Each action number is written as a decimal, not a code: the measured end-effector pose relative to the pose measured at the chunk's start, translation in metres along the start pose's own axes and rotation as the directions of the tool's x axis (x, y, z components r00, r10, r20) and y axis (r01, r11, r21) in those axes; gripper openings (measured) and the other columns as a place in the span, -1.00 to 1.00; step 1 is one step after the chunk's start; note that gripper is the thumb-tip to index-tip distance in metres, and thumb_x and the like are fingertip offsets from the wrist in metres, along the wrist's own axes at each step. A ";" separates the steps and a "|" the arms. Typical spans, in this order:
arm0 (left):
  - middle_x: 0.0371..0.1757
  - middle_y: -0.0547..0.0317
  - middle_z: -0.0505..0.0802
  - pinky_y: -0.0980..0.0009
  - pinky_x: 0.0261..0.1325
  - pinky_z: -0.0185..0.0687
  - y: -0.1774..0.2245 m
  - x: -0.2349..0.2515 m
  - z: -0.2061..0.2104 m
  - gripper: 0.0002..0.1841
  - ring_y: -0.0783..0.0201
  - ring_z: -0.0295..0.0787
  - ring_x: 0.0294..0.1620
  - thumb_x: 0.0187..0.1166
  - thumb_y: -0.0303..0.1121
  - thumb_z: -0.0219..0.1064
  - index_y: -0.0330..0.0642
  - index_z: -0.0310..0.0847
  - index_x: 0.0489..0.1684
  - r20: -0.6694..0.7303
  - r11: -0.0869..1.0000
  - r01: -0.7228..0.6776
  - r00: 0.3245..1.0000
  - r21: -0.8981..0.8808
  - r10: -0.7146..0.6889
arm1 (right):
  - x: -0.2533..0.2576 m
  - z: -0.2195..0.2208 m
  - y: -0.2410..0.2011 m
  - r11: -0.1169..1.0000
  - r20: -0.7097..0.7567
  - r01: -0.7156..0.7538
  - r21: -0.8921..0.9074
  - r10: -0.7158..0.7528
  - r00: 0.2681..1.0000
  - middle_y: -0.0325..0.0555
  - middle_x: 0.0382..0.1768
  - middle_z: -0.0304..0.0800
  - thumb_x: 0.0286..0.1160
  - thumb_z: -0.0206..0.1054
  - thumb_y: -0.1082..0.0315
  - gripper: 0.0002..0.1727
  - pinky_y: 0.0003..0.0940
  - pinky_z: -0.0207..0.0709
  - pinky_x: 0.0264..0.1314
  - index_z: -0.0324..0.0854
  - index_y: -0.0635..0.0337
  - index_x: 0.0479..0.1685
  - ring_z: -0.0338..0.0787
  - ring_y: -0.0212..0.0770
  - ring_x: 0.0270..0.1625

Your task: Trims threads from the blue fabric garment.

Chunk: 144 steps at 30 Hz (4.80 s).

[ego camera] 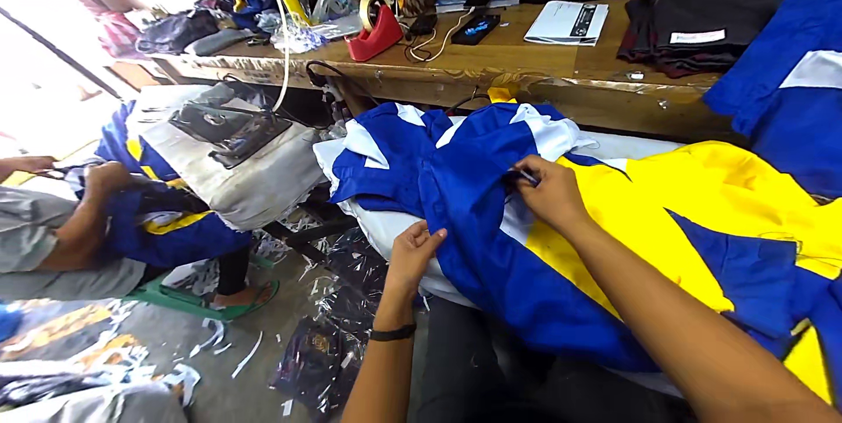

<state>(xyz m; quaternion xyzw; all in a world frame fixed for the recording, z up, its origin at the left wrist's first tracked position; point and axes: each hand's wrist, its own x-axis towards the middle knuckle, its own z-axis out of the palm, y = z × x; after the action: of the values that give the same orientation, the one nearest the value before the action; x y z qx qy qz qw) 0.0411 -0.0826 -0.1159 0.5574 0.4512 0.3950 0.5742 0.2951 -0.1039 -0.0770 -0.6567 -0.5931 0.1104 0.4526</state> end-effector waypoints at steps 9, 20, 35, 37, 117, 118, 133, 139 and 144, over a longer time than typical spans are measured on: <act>-0.45 0.27 0.84 0.58 -0.39 0.62 0.033 -0.013 0.084 -0.95 0.53 0.66 -0.53 0.60 -0.55 0.36 -0.28 0.75 -0.18 0.125 0.968 -0.116 0.981 -0.221 0.146 | 0.064 -0.119 -0.010 0.974 -0.154 0.027 -0.224 -0.063 0.986 0.23 0.07 0.84 0.49 0.20 0.46 -0.60 0.21 0.52 0.18 0.69 0.28 0.30 0.78 0.12 0.08; -0.18 0.32 0.85 0.49 -0.11 0.77 0.015 -0.022 0.087 -0.82 0.49 0.80 -0.26 0.73 -0.45 0.22 -0.18 0.67 0.15 0.128 0.929 -0.097 0.980 -0.357 0.151 | -0.090 -0.043 -0.017 0.942 -0.005 -0.001 0.336 0.003 1.000 -0.36 -0.41 0.68 0.46 0.38 0.41 -0.70 -0.66 0.52 -0.46 0.68 0.17 0.17 0.58 -0.56 -0.51; -0.40 0.22 0.85 0.53 -0.30 0.78 0.039 -0.014 0.085 -0.80 0.47 0.77 -0.47 0.73 -0.47 0.21 -0.22 0.79 -0.21 0.126 0.877 -0.041 0.985 -0.478 0.115 | -0.076 -0.048 0.011 0.910 -0.203 0.372 -0.182 -0.405 0.892 -0.10 -0.06 0.86 0.46 0.52 0.20 -0.70 -0.24 0.60 -0.10 0.85 0.15 0.05 0.79 -0.26 -0.10; -0.40 0.21 0.85 0.53 -0.31 0.77 0.040 -0.014 0.084 -0.80 0.47 0.78 -0.46 0.73 -0.48 0.21 -0.23 0.79 -0.21 0.134 0.874 -0.035 0.984 -0.484 0.114 | -0.077 -0.046 0.013 0.913 -0.192 0.378 -0.153 -0.402 0.895 -0.12 -0.06 0.85 0.47 0.52 0.17 -0.70 -0.29 0.60 -0.12 0.85 0.14 0.05 0.77 -0.31 -0.13; -0.13 0.21 0.89 0.50 0.13 0.71 0.011 -0.032 0.080 -0.86 0.45 0.79 -0.05 0.60 -0.46 0.38 -0.30 0.87 -0.24 -0.035 0.816 -0.474 0.870 -0.330 0.491 | -0.107 -0.019 -0.022 0.301 0.637 -0.578 0.758 -0.154 0.755 -0.55 -0.70 0.23 0.82 0.01 -0.17 -0.51 -0.82 0.05 -0.77 0.47 -0.07 -0.43 0.18 -0.71 -0.78; -0.14 0.21 0.89 0.51 0.13 0.71 0.011 -0.032 0.081 -0.86 0.45 0.78 -0.05 0.60 -0.46 0.38 -0.30 0.87 -0.25 -0.037 0.817 -0.480 0.868 -0.319 0.496 | -0.107 -0.019 -0.022 0.302 0.641 -0.582 0.755 -0.150 0.753 -0.55 -0.70 0.23 0.81 0.02 -0.17 -0.51 -0.82 0.05 -0.78 0.47 -0.07 -0.44 0.17 -0.71 -0.78; -0.28 0.35 0.79 0.58 0.06 0.55 0.006 -0.033 0.088 -0.84 0.51 0.65 -0.08 0.61 -0.36 0.39 -0.20 0.83 -0.33 -0.083 0.771 -0.621 0.784 -0.139 0.616 | -0.109 -0.022 -0.022 -0.141 0.730 -0.774 0.617 -0.263 0.630 -0.50 -0.74 0.31 0.70 0.15 -0.24 -0.47 -0.75 0.24 -0.80 0.54 0.00 -0.45 0.32 -0.64 -0.82; -0.24 0.32 0.83 0.59 0.04 0.58 0.009 -0.035 0.087 -0.81 0.53 0.68 -0.09 0.62 -0.35 0.37 -0.23 0.82 -0.35 -0.051 0.788 -0.596 0.802 -0.158 0.596 | -0.116 -0.015 -0.029 0.536 0.405 -0.337 0.774 -0.009 0.914 -0.56 -0.72 0.31 0.76 0.17 -0.09 -0.52 -0.77 0.10 -0.69 0.50 -0.08 -0.58 0.27 -0.70 -0.71; -0.22 0.30 0.82 0.59 0.05 0.60 0.011 -0.039 0.090 -0.80 0.51 0.68 -0.09 0.64 -0.35 0.36 -0.24 0.82 -0.33 -0.046 0.781 -0.597 0.799 -0.185 0.600 | -0.114 -0.019 -0.025 0.028 0.637 -0.645 0.764 -0.194 0.746 -0.52 -0.73 0.33 0.73 0.14 -0.20 -0.47 -0.78 0.18 -0.79 0.55 -0.03 -0.51 0.31 -0.68 -0.80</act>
<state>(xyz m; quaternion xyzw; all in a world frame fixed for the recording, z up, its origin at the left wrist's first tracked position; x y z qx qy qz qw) 0.1167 -0.1444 -0.1044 0.6173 0.2067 0.5936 0.4732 0.2603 -0.2158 -0.0933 -0.1881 -0.3349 0.7547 0.5319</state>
